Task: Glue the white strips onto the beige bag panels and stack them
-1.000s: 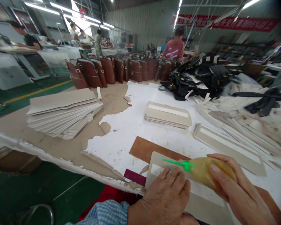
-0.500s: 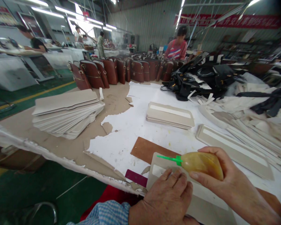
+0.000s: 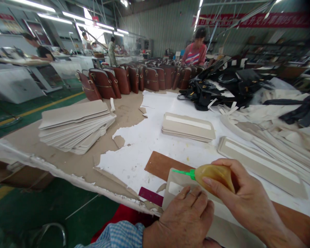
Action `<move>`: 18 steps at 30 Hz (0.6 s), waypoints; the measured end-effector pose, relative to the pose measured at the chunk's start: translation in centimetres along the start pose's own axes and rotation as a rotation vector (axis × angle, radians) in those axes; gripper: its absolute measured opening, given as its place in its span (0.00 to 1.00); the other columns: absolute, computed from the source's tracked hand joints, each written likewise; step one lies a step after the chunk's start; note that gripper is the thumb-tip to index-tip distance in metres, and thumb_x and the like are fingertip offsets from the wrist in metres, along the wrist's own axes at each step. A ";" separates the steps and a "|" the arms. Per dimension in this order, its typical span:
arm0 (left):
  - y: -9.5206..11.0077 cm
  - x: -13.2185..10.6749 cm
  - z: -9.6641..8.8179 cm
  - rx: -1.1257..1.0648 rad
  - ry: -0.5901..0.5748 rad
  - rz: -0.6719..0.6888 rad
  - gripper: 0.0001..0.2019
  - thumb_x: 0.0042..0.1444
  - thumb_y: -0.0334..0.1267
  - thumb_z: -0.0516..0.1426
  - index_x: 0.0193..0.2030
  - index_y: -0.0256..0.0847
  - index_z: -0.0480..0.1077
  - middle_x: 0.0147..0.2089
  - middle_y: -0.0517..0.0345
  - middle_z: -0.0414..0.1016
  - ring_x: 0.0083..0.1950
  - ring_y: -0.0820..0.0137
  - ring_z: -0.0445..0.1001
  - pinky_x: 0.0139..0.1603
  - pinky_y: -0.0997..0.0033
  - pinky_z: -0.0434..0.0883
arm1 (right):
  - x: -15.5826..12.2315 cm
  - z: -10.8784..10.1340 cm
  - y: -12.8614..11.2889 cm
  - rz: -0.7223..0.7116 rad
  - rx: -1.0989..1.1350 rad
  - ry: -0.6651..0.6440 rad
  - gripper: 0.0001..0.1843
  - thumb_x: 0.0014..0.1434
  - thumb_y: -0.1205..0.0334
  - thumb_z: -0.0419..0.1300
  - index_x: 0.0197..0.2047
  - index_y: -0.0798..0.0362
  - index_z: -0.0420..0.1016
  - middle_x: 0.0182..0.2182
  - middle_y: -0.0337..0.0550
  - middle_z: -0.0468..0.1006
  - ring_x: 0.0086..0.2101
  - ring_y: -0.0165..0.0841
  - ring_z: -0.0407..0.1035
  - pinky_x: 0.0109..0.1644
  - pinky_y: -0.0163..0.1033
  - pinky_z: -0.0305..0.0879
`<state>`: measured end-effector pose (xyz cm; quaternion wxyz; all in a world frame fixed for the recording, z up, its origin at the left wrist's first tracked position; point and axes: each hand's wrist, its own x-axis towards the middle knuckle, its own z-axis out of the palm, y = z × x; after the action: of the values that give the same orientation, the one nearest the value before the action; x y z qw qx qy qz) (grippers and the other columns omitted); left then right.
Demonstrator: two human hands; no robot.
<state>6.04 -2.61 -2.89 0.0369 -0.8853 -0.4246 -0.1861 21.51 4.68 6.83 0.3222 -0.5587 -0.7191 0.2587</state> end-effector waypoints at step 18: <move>0.1 -0.2 0.9 -0.036 -0.007 -0.018 0.42 0.71 0.70 0.44 0.70 0.31 0.65 0.71 0.41 0.70 0.75 0.53 0.63 0.80 0.53 0.53 | 1.1 0.7 -0.1 -0.122 -0.042 -0.069 0.18 0.62 0.41 0.64 0.44 0.45 0.74 0.31 0.38 0.79 0.31 0.39 0.72 0.39 0.45 0.68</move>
<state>6.26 -2.58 -3.73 0.0179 -0.8827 -0.4291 -0.1908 20.74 5.69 6.59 0.3006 -0.5115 -0.7677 0.2424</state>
